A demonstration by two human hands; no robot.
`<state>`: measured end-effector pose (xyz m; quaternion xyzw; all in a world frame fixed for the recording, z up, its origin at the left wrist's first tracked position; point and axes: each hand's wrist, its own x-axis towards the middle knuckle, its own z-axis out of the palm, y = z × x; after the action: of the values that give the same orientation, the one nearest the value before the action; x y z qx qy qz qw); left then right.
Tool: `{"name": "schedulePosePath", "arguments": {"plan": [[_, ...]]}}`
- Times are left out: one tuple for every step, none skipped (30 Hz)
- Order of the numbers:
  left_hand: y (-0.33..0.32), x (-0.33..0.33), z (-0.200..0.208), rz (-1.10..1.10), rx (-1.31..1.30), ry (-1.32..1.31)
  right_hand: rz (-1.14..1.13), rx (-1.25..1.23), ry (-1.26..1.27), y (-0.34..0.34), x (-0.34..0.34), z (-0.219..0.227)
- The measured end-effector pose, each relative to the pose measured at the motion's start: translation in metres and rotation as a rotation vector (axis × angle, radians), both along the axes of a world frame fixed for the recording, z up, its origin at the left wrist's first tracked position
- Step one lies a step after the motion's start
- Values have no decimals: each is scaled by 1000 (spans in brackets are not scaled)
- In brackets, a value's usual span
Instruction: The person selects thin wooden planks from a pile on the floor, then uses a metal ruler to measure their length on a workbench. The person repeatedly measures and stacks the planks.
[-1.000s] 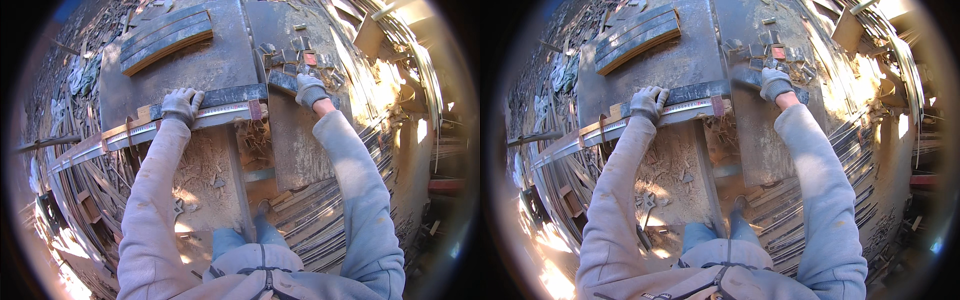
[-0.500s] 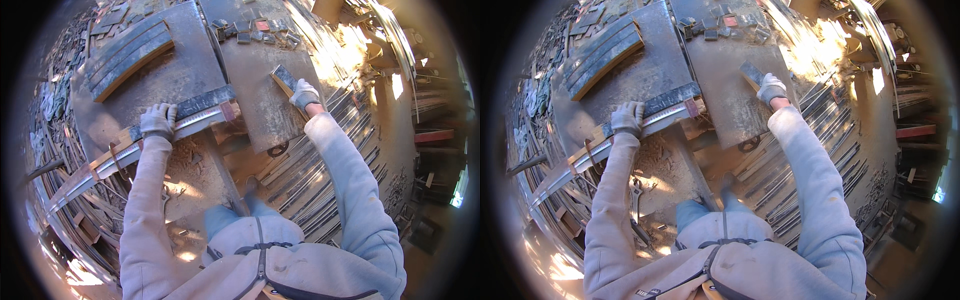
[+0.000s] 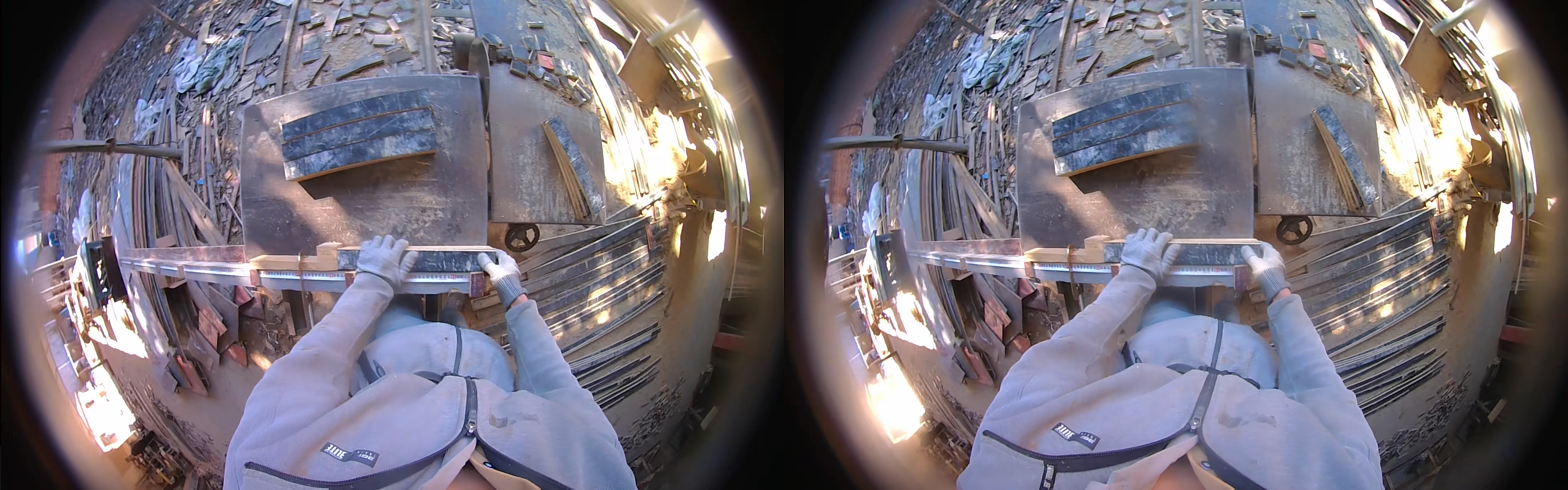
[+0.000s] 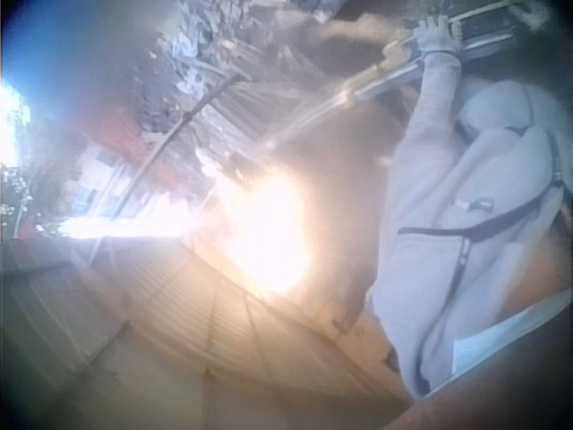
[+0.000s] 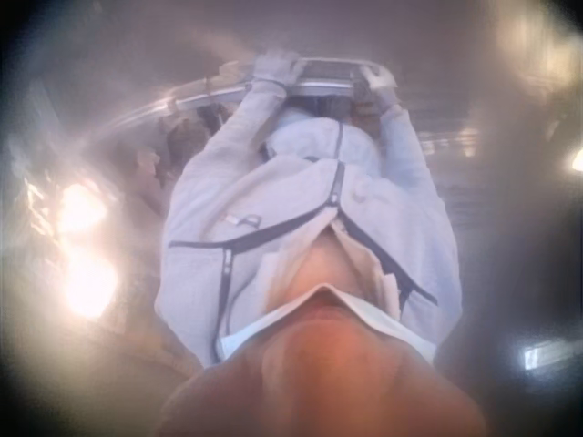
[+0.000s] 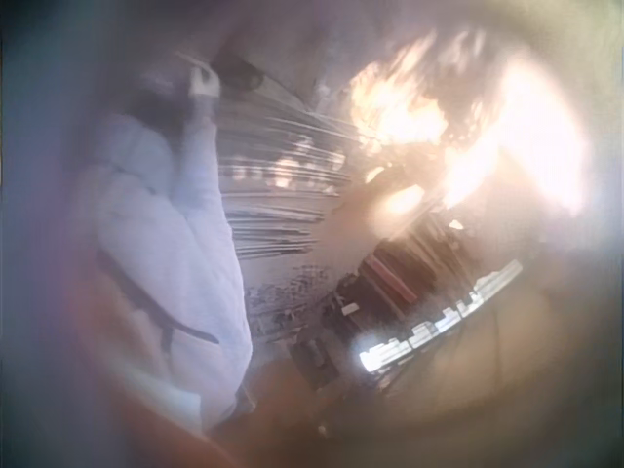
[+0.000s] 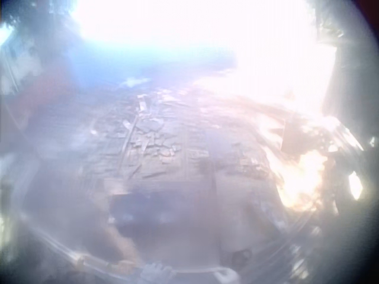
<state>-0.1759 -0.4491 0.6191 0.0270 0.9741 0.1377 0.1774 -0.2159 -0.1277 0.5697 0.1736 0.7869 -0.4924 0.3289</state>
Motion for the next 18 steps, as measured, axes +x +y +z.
{"name": "schedulePosePath", "arguments": {"plan": [[-2, -1, 5, -6, 20, -41, 89, 127, -27, 2, -7, -2], [-5, -4, 8, -19, 29, -37, 66, 88, -25, 4, -14, -2], [-8, -5, 11, -44, 57, -49, 50, 150, -76, 6, -19, 0], [-13, -8, 13, -89, 105, -75, 11, 54, -160, 7, -30, 3], [-17, -13, 13, -121, 111, -38, 7, -50, -86, 6, -39, 6], [-20, -16, 15, -149, 132, -27, 1, -106, -82, 7, -50, 14], [-21, -22, 13, -197, 125, -65, -42, -139, -84, 9, -63, 20], [-21, -31, 11, -217, 134, -87, -28, -182, -29, 9, -77, 29], [-20, -41, 8, -217, 145, -164, -36, -236, -63, 6, -94, 33], [-17, -53, 4, -225, 128, -211, -38, -195, -89, 8, -109, 40], [-14, -67, 0, -222, 119, -237, -15, -237, -52, 10, -122, 45], [-13, -79, -3, -259, 136, -257, -110, -260, -127, 7, -132, 46], [-14, -89, -5, -220, 77, -216, -113, -295, -179, 6, -143, 45], [-18, -103, -7, -194, 23, -171, -83, -271, -164, -2, -148, 39], [-23, -112, -7, -183, 8, -157, -100, -183, -167, -9, -156, 33], [-30, -116, -6, -129, -85, -94, -51, -188, -125, -21, -158, 24], [-37, -117, -4, -83, -151, -43, -37, -162, -87, -37, -158, 14], [-41, -111, -1, -14, -186, 245, -84, -169, -86, -57, -160, 3]]}}
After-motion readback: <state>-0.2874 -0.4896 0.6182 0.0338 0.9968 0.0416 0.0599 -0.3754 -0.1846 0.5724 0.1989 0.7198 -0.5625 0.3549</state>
